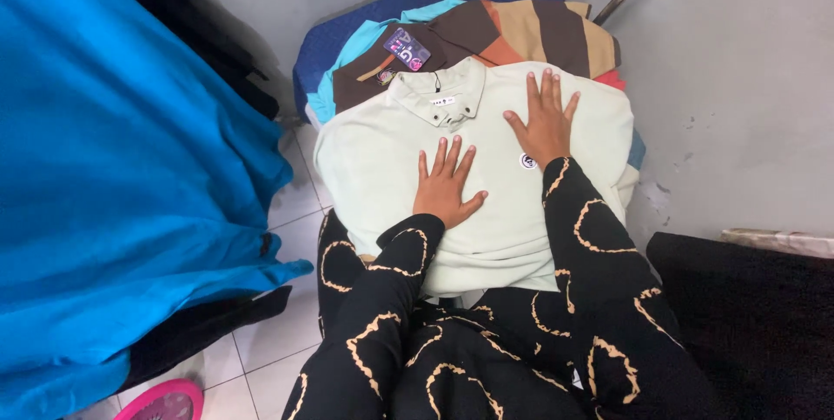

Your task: Organizing, smoothing, and placing various polo shirts and t-shirts onto clothes hangers.

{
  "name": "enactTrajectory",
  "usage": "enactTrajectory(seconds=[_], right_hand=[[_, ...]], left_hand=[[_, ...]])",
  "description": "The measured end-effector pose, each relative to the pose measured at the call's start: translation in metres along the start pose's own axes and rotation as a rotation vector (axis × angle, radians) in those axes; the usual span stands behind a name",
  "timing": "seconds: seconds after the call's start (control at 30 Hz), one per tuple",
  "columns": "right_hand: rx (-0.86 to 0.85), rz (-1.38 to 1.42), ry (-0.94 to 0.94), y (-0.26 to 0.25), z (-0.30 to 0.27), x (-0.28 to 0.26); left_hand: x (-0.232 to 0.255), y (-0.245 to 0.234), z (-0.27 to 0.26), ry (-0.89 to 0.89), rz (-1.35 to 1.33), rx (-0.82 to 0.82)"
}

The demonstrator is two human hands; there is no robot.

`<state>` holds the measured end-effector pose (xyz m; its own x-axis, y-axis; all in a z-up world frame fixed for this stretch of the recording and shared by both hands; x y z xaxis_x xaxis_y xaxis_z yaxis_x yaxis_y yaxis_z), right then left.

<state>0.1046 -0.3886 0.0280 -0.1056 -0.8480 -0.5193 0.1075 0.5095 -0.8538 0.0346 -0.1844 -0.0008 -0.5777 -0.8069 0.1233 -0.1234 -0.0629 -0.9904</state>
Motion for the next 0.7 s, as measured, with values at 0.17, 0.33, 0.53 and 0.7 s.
enactTrajectory(seconds=[0.17,0.33,0.53,0.7], right_hand=[[0.022,-0.043,-0.003,0.004,-0.01,-0.017],[-0.033,-0.053,-0.181,0.034,-0.054,-0.053],[-0.084,-0.052,-0.101,0.04,-0.102,-0.038],[-0.144,-0.086,-0.065,0.044,-0.112,-0.033]], left_hand=[[0.0,0.004,0.0,0.0,0.012,0.019],[0.0,0.006,-0.002,0.001,0.016,0.019],[0.001,0.003,-0.001,0.006,0.017,-0.006],[0.0,0.003,-0.001,-0.008,0.015,0.004]])
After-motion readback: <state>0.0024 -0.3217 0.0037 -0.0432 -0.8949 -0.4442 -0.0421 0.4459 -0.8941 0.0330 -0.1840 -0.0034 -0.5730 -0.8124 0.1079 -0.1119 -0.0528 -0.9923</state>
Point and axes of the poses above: each hand's wrist, its own z-axis towards the middle knuckle, its own y-axis out of the palm, x = y × z, the point moved 10 cm from there along z, towards the middle knuckle, and after that the axes turned 13 degrees about z, right-handed, at the moved point
